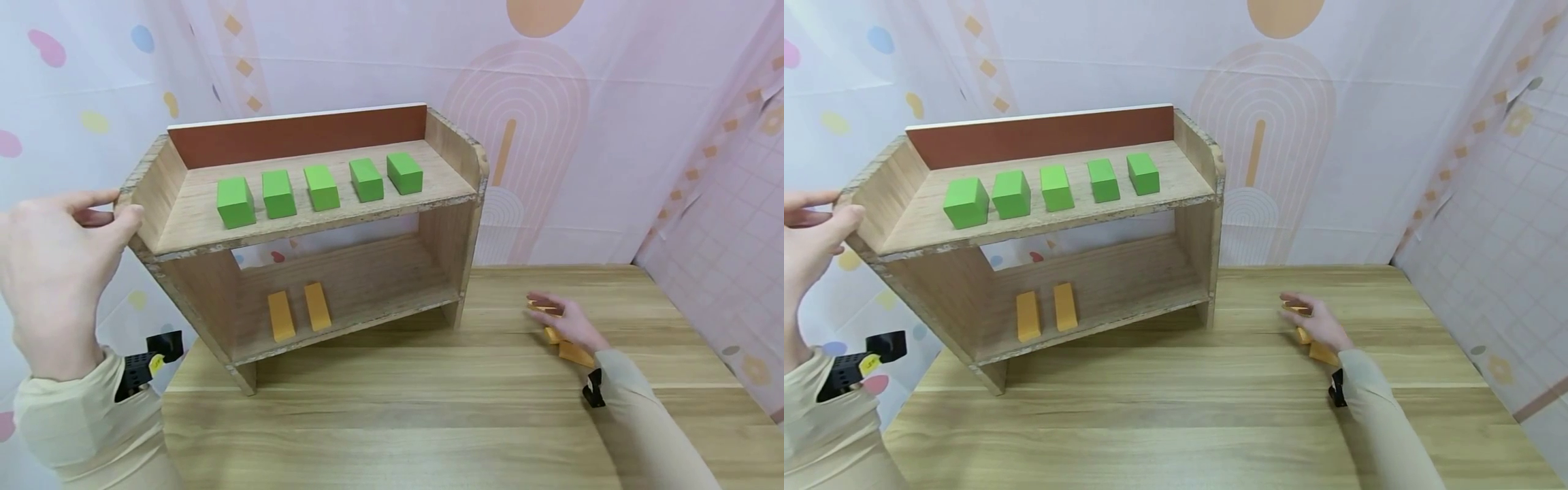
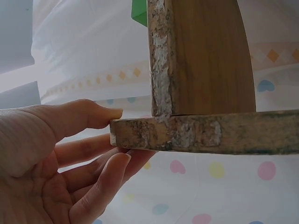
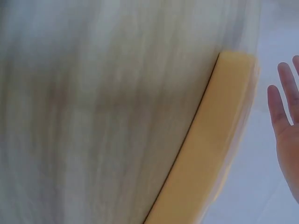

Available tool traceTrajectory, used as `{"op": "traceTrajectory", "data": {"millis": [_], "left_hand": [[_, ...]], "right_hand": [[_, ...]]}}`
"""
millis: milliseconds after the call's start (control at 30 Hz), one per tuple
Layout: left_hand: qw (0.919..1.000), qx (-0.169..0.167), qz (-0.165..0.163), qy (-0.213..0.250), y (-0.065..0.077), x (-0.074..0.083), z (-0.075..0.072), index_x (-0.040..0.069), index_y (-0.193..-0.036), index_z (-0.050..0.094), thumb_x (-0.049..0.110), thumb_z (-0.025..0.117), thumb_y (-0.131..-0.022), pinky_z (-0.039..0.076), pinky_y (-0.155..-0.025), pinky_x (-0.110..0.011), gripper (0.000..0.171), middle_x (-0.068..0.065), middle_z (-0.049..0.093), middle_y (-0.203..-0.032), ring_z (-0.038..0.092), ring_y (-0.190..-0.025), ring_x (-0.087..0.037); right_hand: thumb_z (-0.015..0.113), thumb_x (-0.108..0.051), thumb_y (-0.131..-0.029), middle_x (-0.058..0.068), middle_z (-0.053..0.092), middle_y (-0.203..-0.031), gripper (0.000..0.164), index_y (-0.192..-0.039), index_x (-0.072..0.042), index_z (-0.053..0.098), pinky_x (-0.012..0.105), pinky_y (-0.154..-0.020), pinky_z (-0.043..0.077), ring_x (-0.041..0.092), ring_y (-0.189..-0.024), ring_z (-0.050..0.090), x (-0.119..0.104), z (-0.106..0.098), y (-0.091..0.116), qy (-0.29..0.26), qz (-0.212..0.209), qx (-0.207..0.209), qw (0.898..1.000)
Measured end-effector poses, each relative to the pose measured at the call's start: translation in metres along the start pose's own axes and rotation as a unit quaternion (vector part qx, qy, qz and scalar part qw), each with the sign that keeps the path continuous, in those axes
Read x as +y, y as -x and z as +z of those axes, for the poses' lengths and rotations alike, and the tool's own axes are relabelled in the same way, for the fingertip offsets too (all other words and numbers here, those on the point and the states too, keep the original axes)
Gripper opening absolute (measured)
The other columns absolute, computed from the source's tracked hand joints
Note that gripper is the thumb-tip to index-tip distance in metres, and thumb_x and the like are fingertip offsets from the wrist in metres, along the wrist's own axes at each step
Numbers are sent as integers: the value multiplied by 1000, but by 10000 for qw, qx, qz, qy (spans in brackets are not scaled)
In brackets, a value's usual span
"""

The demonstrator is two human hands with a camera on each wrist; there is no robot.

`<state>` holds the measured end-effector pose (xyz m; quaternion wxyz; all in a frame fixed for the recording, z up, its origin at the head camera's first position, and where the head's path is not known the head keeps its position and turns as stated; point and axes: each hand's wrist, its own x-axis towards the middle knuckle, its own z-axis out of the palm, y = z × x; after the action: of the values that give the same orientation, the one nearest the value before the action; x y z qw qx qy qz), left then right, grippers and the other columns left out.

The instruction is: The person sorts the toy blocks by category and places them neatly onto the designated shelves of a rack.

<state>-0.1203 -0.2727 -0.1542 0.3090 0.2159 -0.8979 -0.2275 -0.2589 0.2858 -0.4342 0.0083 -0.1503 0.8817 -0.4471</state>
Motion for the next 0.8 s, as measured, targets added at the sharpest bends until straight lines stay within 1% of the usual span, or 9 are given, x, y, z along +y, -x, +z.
{"op": "traceTrajectory", "data": {"millis": [67, 167, 367, 500, 700, 800], "left_hand": [[10000, 21, 20, -25, 0, 0, 0, 12, -123, 63, 35, 47, -86, 24, -46, -14, 46, 50, 18, -41, 22, -47, 22], [10000, 25, 39, -52, 0, -1, 0, 12, -123, 63, 35, 47, -86, 23, -47, -14, 46, 50, 16, -41, 21, -47, 22], [9997, 147, 169, -15, 1, -2, 1, 11, -120, 65, 35, 48, -86, 22, -50, -14, 45, 51, 17, -41, 21, -46, 23], [9998, 115, 135, -7, 1, -1, 1, 11, -121, 65, 35, 47, -86, 22, -53, -15, 46, 51, 17, -41, 21, -48, 22], [9998, 113, 139, 22, 1, -1, 1, 11, -122, 64, 35, 47, -86, 19, -58, -15, 47, 51, 17, -41, 21, -52, 21], [9998, 123, 151, 29, 1, -1, 1, 11, -122, 64, 35, 46, -86, 20, -58, -15, 47, 51, 17, -41, 21, -52, 21]], "right_hand": [[58, -20, -94, 26, 52, -135, 51, -138, 2, 45, 10, -83, 45, 44, -119, 53, 4, -4, -1, -38, 63, 23, 10000], [57, -22, -95, 26, 51, -136, 52, -139, 3, 43, 6, -81, 43, 42, -119, 53, 10, -10, -3, -27, 232, 60, 9997], [56, -24, -95, 26, 47, -140, 57, -141, 4, 39, 6, -79, 42, 43, -122, 50, 16, -19, -4, 122, 658, 109, 9977], [58, -25, -94, 27, 46, -140, 59, -141, 5, 39, 5, -77, 41, 44, -125, 48, 20, -23, -2, 238, 846, 112, 9961], [64, -14, -89, 30, 50, -135, 56, -136, 9, 44, 5, -75, 40, 41, -119, 52, 28, -25, 2, 659, 777, 169, 9946], [65, -11, -87, 30, 54, -131, 53, -133, 9, 48, 7, -73, 42, 35, -111, 58, 32, -25, 3, 782, 843, 258, 9930]]}}
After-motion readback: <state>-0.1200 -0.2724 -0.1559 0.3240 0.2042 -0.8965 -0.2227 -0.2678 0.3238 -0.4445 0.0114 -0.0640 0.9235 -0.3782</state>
